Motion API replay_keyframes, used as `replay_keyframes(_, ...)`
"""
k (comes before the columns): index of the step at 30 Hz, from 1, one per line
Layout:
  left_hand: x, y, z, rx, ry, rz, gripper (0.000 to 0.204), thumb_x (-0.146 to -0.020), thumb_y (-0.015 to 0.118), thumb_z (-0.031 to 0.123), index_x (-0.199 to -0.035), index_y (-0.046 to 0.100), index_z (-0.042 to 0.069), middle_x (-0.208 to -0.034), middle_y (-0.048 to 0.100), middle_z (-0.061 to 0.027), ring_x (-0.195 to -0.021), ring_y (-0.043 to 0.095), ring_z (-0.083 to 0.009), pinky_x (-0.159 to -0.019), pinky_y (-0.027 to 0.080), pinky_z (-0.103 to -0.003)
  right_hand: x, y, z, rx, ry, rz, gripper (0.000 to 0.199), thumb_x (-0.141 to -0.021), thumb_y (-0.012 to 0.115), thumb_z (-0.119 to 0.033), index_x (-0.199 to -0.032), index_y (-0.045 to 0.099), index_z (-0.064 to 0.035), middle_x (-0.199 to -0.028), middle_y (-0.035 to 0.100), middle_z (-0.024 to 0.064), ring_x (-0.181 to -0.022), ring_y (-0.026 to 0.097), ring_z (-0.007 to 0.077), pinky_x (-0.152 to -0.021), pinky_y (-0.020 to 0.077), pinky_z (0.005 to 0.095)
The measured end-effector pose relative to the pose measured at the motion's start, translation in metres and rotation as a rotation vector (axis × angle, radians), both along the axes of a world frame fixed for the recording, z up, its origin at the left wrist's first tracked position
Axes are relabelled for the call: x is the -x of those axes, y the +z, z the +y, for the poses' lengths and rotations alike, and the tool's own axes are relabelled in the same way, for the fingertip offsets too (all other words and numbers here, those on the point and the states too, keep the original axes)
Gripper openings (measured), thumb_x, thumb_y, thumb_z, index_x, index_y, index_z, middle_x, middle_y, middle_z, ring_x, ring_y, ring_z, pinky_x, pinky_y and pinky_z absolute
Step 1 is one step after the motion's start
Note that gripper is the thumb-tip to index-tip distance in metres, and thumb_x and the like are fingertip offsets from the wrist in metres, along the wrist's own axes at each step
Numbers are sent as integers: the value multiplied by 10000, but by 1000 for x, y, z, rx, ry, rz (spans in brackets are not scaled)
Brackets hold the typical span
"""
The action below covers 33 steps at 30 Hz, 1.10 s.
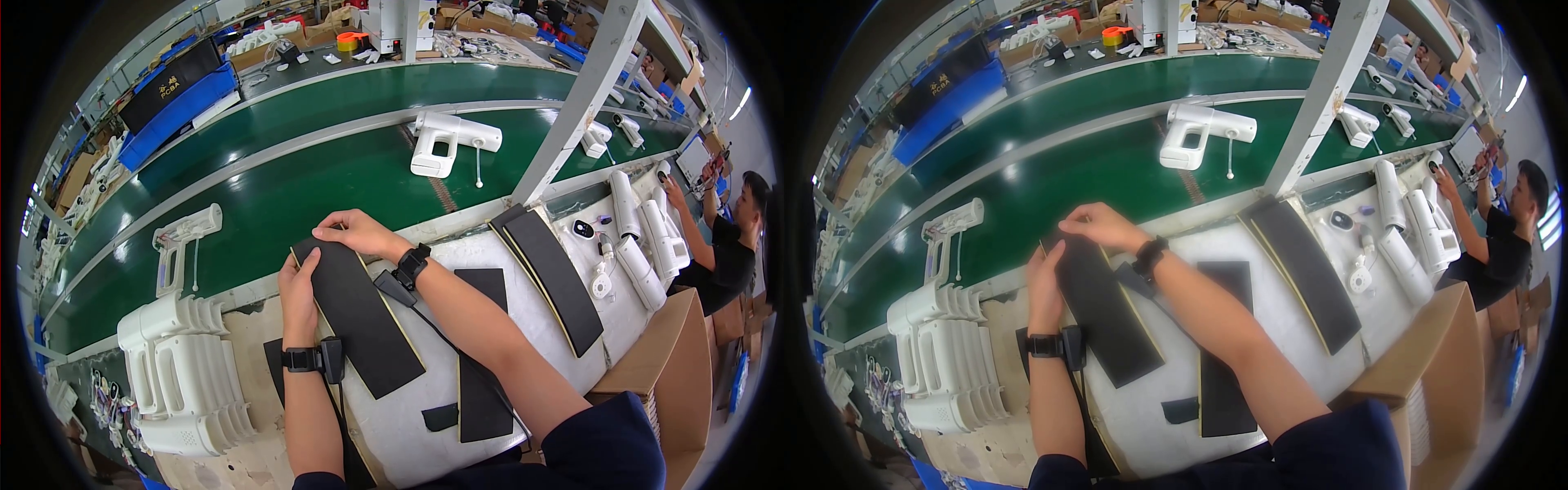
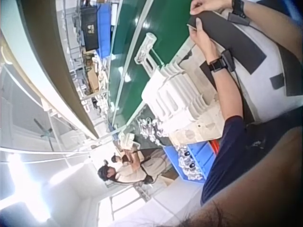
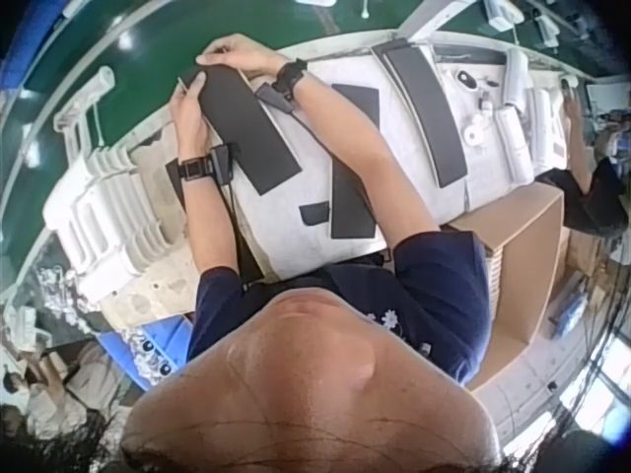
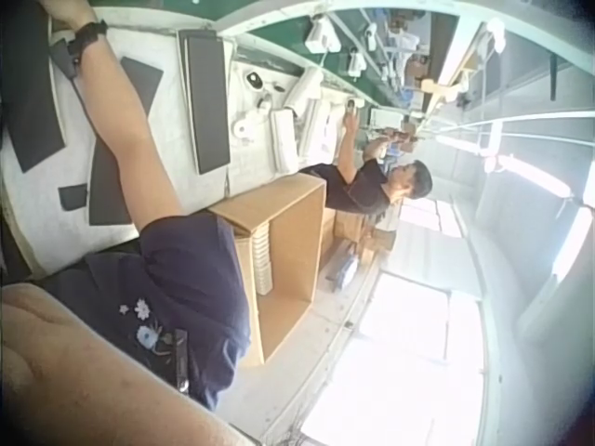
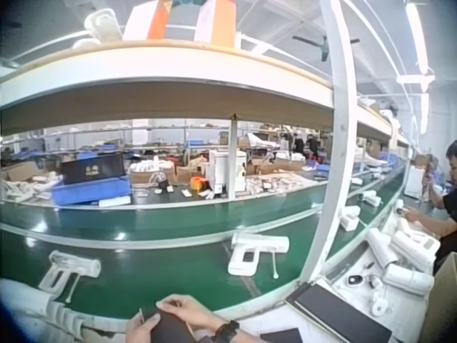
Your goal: Assembling white plastic housings by applying adhesive strips and placing them on an assembly line.
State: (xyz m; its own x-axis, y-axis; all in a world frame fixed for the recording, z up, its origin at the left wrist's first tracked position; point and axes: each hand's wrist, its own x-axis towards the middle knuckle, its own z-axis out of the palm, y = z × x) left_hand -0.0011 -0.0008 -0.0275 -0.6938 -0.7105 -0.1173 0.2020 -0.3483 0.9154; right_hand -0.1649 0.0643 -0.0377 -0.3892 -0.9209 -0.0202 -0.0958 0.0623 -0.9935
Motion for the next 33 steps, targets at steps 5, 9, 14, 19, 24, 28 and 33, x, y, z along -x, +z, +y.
replay_keyframes(5, 1, 2, 2, -1, 2, -4, 250, -930, 624, 106, -1142, 611, -24, -1049, 673, -78, -899, 645, -139, -795, 506, -256, 1, -1, 0, 4, -5, 19, 404, -899, 690, -354, -1068, 686, 13, -953, 688, 77, -858, 615, 129, -771, 485, 263)
replay_keyframes(9, -2, 4, 2, 7, 4, 3, 254, -928, 626, 107, -1145, 604, -21, -1066, 665, -76, -920, 638, -133, -810, 499, -253, -1, 0, 0, -2, -1, 2, 392, -899, 689, -351, -1067, 688, 4, -947, 687, 74, -855, 615, 126, -768, 484, 261)
replay_keyframes(14, -2, 6, 4, 30, 9, 9, 266, -927, 626, 112, -1158, 599, -19, -1079, 659, -73, -934, 631, -129, -822, 492, -252, -1, 3, 1, -40, -3, -2, 385, -901, 687, -349, -1067, 689, -2, -947, 685, 69, -850, 613, 121, -765, 482, 261)
replay_keyframes(19, -1, 5, 3, 22, -9, 9, 270, -929, 622, 119, -1158, 600, -22, -1074, 660, -70, -934, 628, -131, -824, 488, -252, 1, 0, 0, -10, 1, 3, 382, -901, 687, -346, -1065, 689, -1, -951, 685, 65, -849, 611, 120, -764, 482, 261)
replay_keyframes(24, -1, 6, 3, 24, 1, 6, 268, -927, 625, 120, -1153, 601, -22, -1070, 661, -70, -931, 628, -130, -823, 489, -252, 0, -1, -1, -7, 1, -2, 379, -903, 685, -345, -1061, 690, -1, -953, 686, 65, -852, 611, 120, -768, 480, 262)
replay_keyframes(28, -2, 3, 2, 20, -3, 12, 275, -925, 628, 120, -1158, 597, -23, -1070, 660, -71, -930, 627, -129, -826, 489, -253, 1, -1, -1, -12, 3, -10, 373, -905, 683, -341, -1060, 691, -2, -949, 687, 63, -853, 611, 119, -769, 479, 262)
replay_keyframes(33, -2, 5, 3, 43, -1, 6, 290, -924, 629, 122, -1172, 591, -24, -1076, 658, -74, -934, 627, -131, -831, 490, -254, 0, 0, 0, 2, 3, 0, 366, -907, 681, -336, -1059, 692, -4, -946, 688, 59, -846, 610, 117, -766, 479, 262)
